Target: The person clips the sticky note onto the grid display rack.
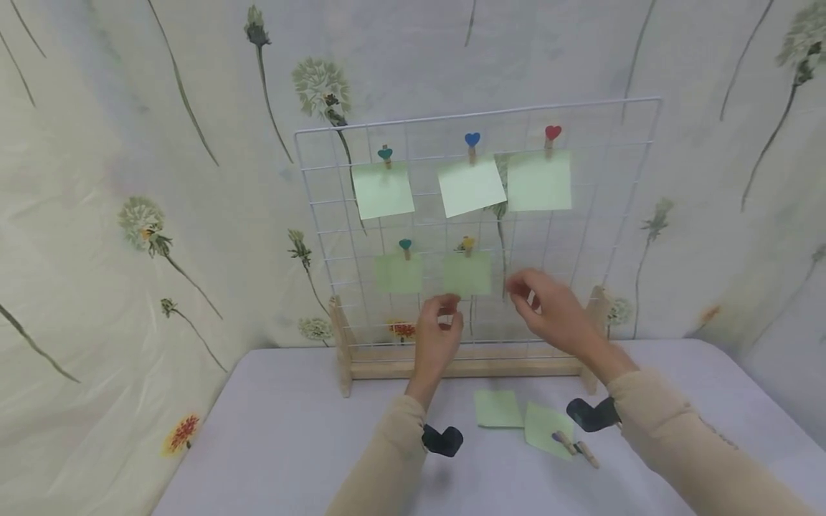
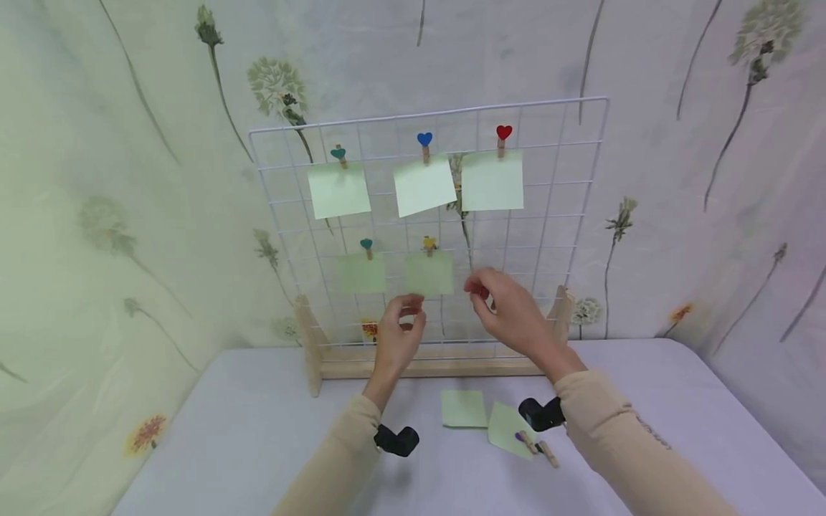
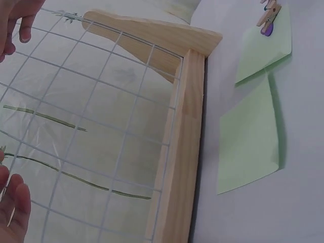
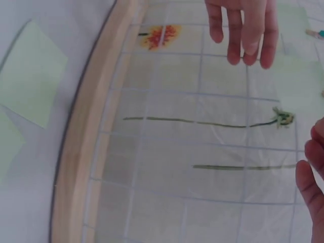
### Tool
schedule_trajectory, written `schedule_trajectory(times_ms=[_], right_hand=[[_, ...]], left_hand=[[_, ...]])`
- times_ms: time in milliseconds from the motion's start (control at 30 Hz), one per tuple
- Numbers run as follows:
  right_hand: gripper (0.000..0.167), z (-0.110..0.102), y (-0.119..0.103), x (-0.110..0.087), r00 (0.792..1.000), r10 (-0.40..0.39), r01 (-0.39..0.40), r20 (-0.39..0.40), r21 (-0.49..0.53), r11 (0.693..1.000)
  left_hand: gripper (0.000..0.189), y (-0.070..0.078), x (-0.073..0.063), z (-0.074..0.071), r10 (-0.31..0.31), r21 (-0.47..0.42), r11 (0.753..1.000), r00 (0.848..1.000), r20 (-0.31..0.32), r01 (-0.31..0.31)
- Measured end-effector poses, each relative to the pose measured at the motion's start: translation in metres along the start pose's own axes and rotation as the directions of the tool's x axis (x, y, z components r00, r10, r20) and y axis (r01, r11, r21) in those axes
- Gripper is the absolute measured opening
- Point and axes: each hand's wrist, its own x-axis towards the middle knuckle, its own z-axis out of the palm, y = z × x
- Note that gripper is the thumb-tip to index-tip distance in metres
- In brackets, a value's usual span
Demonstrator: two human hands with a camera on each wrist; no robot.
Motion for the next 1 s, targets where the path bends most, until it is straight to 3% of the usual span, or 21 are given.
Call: schedule_trajectory(times_ms=[233,467,600,767,900,1000], right_hand=[[0.018,0.011,0.000,-0.029,0.999,0.041,-0.041,0.002,0.028,0.999],[0.015,0.016,-0.001,-0.058,0.978,0.206,-0.208,0.028,0.162,0.965],[0.011,0.022,0.001,-0.079,0.953,0.303,-0.301,0.019,0.200,0.933],[0.014,0.031,0.001,-0.106,0.916,0.396,-0.370,-0.063,0.245,0.896],[0.013,0.034,-0.001,-0.125,0.872,0.481,-0.438,-0.093,0.294,0.850],[0.011,0.035,-0.001,-0.138,0.822,0.561,-0.505,-0.098,0.329,0.798]], left_hand=[[0.027,-0.010,-0.015,0.003,-0.095,-0.006,0.995,0.994,0.063,0.095],[0.031,-0.026,-0.038,0.010,-0.178,0.018,0.984,0.964,0.197,0.178],[0.034,-0.038,-0.053,0.015,-0.213,0.022,0.977,0.947,0.241,0.214],[0.039,-0.050,-0.073,0.017,-0.244,-0.023,0.967,0.944,0.223,0.256],[0.040,-0.056,-0.089,0.015,-0.289,-0.030,0.953,0.935,0.205,0.301],[0.040,-0.060,-0.099,0.014,-0.325,-0.007,0.943,0.926,0.192,0.333]])
